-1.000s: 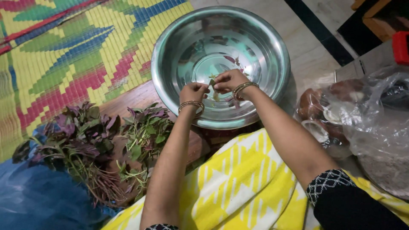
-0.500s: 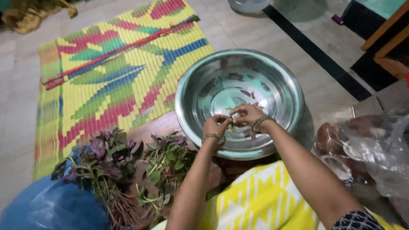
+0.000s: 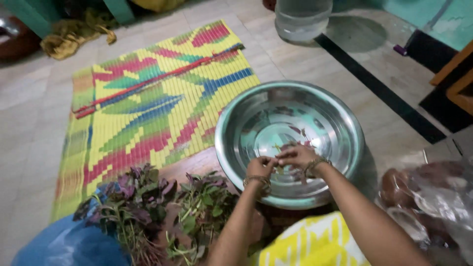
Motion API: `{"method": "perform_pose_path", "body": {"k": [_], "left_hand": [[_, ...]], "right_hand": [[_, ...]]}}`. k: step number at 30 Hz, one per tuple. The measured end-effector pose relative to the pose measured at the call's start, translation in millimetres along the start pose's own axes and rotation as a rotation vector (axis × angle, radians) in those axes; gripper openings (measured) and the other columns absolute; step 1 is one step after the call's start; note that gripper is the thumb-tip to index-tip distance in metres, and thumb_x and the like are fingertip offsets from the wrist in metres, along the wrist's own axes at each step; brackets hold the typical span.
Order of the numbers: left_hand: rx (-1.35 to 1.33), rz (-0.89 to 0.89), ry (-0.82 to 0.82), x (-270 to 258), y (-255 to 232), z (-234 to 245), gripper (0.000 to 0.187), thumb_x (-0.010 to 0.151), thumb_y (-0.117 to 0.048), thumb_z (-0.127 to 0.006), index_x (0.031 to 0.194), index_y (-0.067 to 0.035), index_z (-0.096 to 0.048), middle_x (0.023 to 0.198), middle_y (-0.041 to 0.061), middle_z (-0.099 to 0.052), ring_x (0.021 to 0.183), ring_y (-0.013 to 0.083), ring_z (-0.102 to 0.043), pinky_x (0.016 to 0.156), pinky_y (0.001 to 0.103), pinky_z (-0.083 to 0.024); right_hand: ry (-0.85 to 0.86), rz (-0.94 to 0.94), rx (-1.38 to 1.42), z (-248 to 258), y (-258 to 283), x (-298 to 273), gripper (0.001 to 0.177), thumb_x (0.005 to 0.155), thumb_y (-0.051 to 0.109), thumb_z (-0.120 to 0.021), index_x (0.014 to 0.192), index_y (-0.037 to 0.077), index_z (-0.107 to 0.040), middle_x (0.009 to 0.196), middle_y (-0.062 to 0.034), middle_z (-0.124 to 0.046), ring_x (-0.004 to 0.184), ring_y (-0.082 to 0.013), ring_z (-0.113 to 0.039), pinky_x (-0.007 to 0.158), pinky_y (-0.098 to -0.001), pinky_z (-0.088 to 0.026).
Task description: Picking leaves from the stems of purple leafy vegetables and placing them into a metal bowl.
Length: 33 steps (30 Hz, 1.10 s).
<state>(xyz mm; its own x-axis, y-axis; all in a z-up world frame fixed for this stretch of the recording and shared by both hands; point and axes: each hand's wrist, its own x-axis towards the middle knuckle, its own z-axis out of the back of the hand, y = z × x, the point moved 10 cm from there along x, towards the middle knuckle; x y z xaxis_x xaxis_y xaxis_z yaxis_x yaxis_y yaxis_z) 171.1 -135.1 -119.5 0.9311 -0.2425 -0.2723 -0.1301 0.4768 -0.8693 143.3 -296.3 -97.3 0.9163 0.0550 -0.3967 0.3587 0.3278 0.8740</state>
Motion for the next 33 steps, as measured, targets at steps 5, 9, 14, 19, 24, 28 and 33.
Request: {"method": "perform_pose_path", "body": {"k": [5, 9, 14, 19, 24, 28, 33], "left_hand": [[0.01, -0.023, -0.003, -5.5, -12.8, 8.1, 0.023, 0.09, -0.03, -0.074, 0.098, -0.009, -0.08, 0.087, 0.007, -0.08, 0.076, 0.0155, -0.077, 0.075, 0.033, -0.059], [0.005, -0.03, -0.008, -12.9, -19.2, 8.0, 0.023, 0.088, -0.029, -0.075, 0.097, -0.009, -0.08, 0.088, 0.008, -0.08, 0.077, 0.018, -0.077, 0.075, 0.033, -0.059], [0.032, -0.036, -0.058, -3.3, -5.1, 6.1, 0.023, 0.087, -0.029, -0.076, 0.095, -0.008, -0.08, 0.089, 0.009, -0.079, 0.079, 0.0195, -0.076, 0.077, 0.034, -0.059], [0.059, -0.02, -0.139, -5.4, -0.2, 11.2, 0.022, 0.083, -0.029, -0.078, 0.091, -0.008, -0.079, 0.087, 0.009, -0.079, 0.081, 0.0224, -0.076, 0.079, 0.035, -0.059], [0.069, -0.004, -0.207, -9.4, -8.0, 24.0, 0.027, 0.077, -0.022, -0.078, 0.102, -0.011, -0.076, 0.095, 0.008, -0.079, 0.09, 0.0251, -0.076, 0.085, 0.036, -0.058], [0.079, -0.013, -0.222, -3.7, 0.2, 20.5, 0.031, 0.079, -0.023, -0.076, 0.109, -0.013, -0.074, 0.101, 0.008, -0.079, 0.096, 0.0255, -0.075, 0.088, 0.037, -0.057], [0.088, -0.064, -0.204, -2.1, 0.5, 18.0, 0.024, 0.083, -0.025, -0.074, 0.103, -0.012, -0.076, 0.102, 0.008, -0.079, 0.096, 0.0257, -0.076, 0.088, 0.038, -0.058]], "right_hand": [[-0.019, -0.042, -0.028, 5.3, -10.6, 9.5, 0.03, 0.083, 0.023, -0.081, 0.109, 0.01, -0.081, 0.108, -0.0051, -0.08, 0.093, -0.0172, -0.076, 0.08, -0.0342, -0.062], [-0.031, -0.105, 0.005, 5.8, -12.8, 0.9, 0.026, 0.084, 0.022, -0.08, 0.106, 0.007, -0.081, 0.098, -0.006, -0.08, 0.088, -0.0167, -0.075, 0.075, -0.0353, -0.062], [-0.045, -0.141, 0.068, 8.3, -31.1, 8.0, 0.023, 0.086, 0.021, -0.078, 0.106, 0.007, -0.079, 0.098, -0.0074, -0.079, 0.086, -0.0176, -0.073, 0.072, -0.0361, -0.061], [-0.188, -0.168, -0.009, 29.5, -42.1, 3.7, 0.021, 0.09, 0.019, -0.074, 0.107, 0.008, -0.08, 0.1, -0.0112, -0.081, 0.087, -0.0198, -0.075, 0.075, -0.0369, -0.061], [-0.282, -0.151, -0.757, 50.6, -43.9, 10.7, 0.041, 0.082, 0.014, -0.078, 0.123, 0.019, -0.074, 0.122, -0.0076, -0.074, 0.103, -0.0241, -0.072, 0.098, -0.0394, -0.056], [-0.005, 0.282, -0.985, -15.3, -90.7, 72.8, 0.055, 0.081, 0.011, -0.08, 0.133, 0.026, -0.067, 0.141, -0.0101, -0.06, 0.126, -0.0351, -0.058, 0.101, -0.0496, -0.044], [0.25, 0.046, -1.039, -59.6, -62.5, 38.3, 0.075, 0.073, 0.005, -0.079, 0.14, 0.032, -0.059, 0.152, -0.0088, -0.042, 0.127, -0.0278, -0.055, 0.106, -0.0376, -0.05]]}}
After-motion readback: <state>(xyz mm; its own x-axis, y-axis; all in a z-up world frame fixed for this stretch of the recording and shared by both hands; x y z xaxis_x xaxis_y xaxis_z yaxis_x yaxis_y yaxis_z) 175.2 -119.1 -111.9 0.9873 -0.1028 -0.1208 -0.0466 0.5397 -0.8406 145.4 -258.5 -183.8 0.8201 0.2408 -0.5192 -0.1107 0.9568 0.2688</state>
